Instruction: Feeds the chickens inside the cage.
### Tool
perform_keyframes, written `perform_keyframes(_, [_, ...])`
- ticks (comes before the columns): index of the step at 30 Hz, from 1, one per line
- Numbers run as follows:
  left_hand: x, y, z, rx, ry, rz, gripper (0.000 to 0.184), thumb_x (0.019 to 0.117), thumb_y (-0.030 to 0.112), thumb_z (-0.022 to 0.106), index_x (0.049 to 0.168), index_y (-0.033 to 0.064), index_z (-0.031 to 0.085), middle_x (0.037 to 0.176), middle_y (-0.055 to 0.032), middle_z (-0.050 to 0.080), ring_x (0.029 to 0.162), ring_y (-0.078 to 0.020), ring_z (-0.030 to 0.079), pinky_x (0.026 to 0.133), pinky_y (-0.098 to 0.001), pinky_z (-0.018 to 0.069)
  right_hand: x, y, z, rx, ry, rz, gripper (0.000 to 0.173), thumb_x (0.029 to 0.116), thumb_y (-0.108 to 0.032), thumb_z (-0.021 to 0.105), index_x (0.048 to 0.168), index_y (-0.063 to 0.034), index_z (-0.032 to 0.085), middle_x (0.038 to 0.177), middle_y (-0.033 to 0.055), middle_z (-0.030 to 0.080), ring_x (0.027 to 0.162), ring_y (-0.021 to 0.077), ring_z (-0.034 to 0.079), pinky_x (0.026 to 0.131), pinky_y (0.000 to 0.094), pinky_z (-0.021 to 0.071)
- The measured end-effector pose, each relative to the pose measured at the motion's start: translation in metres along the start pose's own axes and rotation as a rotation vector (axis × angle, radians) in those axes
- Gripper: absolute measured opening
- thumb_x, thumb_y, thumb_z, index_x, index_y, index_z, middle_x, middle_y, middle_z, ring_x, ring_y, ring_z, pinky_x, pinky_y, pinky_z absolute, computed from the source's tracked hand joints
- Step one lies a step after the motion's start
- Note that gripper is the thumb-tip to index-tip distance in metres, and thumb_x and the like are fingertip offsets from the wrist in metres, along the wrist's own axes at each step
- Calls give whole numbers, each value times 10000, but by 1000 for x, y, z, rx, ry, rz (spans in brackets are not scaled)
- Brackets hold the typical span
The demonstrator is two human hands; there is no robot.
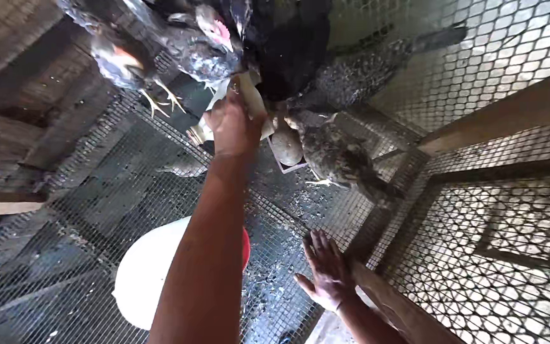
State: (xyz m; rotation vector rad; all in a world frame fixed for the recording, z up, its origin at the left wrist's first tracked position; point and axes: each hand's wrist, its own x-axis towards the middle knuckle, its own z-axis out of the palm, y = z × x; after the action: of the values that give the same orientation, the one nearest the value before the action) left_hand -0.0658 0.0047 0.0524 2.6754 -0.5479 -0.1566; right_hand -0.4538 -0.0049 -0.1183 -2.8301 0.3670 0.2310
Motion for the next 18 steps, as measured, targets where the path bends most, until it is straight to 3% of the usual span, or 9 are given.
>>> perform_keyframes(4, [-2, -6, 10, -52, 9, -45, 858, 874, 364, 779, 1589, 148, 357, 1338, -240, 628, 1255, -461, 572, 1073, -693, 370, -1, 0, 0, 9, -5, 2, 971, 885, -817, 394, 1587, -146, 406, 1671, 175, 293, 1565, 336, 230, 1266, 557, 197])
perform_keyframes(8, [-12, -15, 23, -246, 122, -180, 892, 856, 380, 795, 1591, 165, 336, 1294, -163, 675, 1222, -370, 625, 1068, -650, 423, -2, 0, 1, 4, -10, 8, 981, 880, -822, 390, 1591, -147, 398, 1676, 167, 282, 1568, 330, 222, 1266, 553, 194])
perform_keyframes(11, [-28, -16, 35, -438, 211, -288, 906, 846, 351, 822, 1582, 146, 335, 1285, -135, 683, 1180, -299, 657, 1030, -576, 496, -2, 0, 2, 9, 4, 0, 984, 881, -825, 385, 1589, -143, 399, 1671, 173, 292, 1567, 329, 228, 1268, 556, 197])
perform_keyframes(14, [-50, -17, 54, -680, 340, -370, 909, 833, 278, 845, 1564, 106, 333, 1190, -115, 701, 1053, -194, 707, 946, -423, 595, -1, 0, 1, -1, 2, -2, 981, 882, -825, 377, 1590, -146, 399, 1670, 170, 298, 1565, 325, 233, 1268, 555, 197])
perform_keyframes(16, [-68, -17, 67, -855, 440, -404, 926, 830, 195, 856, 1561, 65, 303, 1163, -131, 698, 1009, -177, 718, 914, -372, 614, -1, 0, 1, 5, 7, -2, 973, 885, -823, 379, 1588, -151, 404, 1668, 168, 304, 1566, 324, 233, 1270, 554, 198])
perform_keyframes(18, [-86, -18, 76, -1000, 524, -438, 938, 842, 180, 854, 1570, 82, 271, 1175, -136, 678, 995, -188, 711, 887, -372, 618, -1, -1, 0, 6, 2, 2, 968, 884, -823, 382, 1584, -155, 413, 1665, 166, 311, 1563, 324, 239, 1269, 552, 204])
